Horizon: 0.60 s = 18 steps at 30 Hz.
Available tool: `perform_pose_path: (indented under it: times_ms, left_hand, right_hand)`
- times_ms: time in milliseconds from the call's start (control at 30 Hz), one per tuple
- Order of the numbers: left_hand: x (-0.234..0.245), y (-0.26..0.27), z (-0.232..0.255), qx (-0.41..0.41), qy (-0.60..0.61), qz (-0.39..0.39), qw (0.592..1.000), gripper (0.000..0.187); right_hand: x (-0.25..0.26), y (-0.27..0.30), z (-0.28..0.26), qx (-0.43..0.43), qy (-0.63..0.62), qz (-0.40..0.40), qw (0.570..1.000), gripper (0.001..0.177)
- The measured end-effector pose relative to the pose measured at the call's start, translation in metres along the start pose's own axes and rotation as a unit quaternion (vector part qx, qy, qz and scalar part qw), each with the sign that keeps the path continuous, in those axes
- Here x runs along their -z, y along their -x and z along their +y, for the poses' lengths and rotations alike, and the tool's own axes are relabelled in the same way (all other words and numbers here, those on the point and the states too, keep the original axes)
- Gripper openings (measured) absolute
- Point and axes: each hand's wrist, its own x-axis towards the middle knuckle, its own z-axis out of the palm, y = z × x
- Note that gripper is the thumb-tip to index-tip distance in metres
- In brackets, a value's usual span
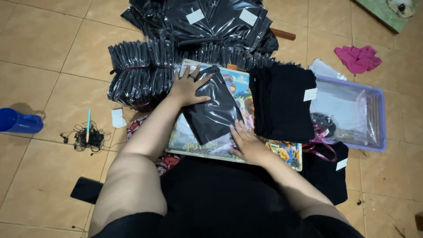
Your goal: The person is folding black garments and placing them into individual clear plastic bags on the floor.
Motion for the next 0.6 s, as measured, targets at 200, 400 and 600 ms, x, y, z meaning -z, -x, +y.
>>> perform_pose_path:
  times_ms: [200,400,600]
  left_hand:
    - [0.008,0.064,0.086,0.009,-0.008,0.082,0.997,0.074]
    - [-0.035,0.089,0.092,-0.072,0.058,0.000,0.996,0.088]
    - [0.011,0.127,0.057,0.144,0.193,-0.026,0.970,0.060]
  right_hand:
    - [0.067,0.029,0.007,-0.063,-0.235,0.063,0.968,0.024]
    - [0.001,-0.021,0.031,-0.194,-0.112,0.109,0.968,0.045]
    - [0.016,-0.013,0.015,-0.247,-0.151,0.043,0.956,0.036]
